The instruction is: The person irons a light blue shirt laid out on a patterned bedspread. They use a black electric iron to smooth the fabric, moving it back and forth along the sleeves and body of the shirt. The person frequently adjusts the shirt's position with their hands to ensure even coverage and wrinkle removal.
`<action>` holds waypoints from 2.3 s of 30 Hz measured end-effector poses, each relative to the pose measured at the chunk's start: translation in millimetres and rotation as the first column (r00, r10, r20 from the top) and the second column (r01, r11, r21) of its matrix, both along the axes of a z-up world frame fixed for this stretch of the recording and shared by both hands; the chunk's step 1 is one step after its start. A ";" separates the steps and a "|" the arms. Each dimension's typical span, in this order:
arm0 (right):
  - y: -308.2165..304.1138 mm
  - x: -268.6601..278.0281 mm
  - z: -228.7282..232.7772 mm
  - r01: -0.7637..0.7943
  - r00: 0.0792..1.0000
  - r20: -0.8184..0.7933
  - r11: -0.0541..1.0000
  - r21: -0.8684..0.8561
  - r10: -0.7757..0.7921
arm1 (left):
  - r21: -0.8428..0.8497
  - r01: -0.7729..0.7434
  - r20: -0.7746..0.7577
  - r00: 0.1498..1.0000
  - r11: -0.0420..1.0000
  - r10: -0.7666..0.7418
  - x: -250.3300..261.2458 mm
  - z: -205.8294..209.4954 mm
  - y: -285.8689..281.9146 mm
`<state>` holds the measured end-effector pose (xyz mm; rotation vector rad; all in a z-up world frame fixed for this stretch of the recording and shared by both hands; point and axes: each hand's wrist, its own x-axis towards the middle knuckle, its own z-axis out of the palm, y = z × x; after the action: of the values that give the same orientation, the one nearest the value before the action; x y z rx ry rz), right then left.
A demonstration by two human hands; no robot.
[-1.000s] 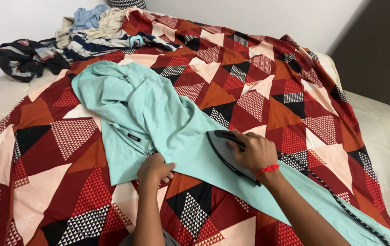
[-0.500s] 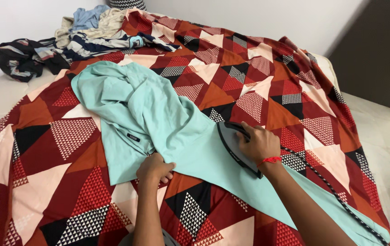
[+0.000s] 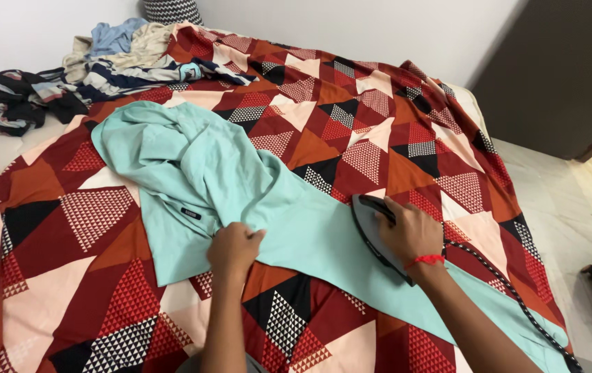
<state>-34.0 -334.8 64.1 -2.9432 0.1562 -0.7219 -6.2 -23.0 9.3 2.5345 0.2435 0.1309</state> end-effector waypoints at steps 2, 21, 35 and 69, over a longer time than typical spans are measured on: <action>4.4 -6.5 5.3 -0.110 0.993 0.045 0.994 0.006 0.110 | -0.111 0.034 -0.004 0.999 0.993 -0.035 3.7 -4.9 -10.3; 79.8 18.9 -19.5 -0.490 0.866 0.138 0.871 0.043 0.481 | -0.269 0.073 0.119 0.992 0.960 -0.042 29.4 -67.6 0.6; 78.8 15.6 -16.3 -0.563 0.819 -0.028 0.811 0.162 0.574 | -0.231 0.087 0.047 0.996 0.969 -0.079 29.6 -67.5 5.9; 39.9 -37.8 53.4 -0.302 0.911 -0.223 0.930 0.212 0.347 | -0.033 0.086 0.062 0.995 0.996 -0.084 4.6 -14.2 -24.2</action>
<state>-71.8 -294.9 117.4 -2.7795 -0.2381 -0.2635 -1.6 -47.1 -4.9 2.4965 0.1128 0.1689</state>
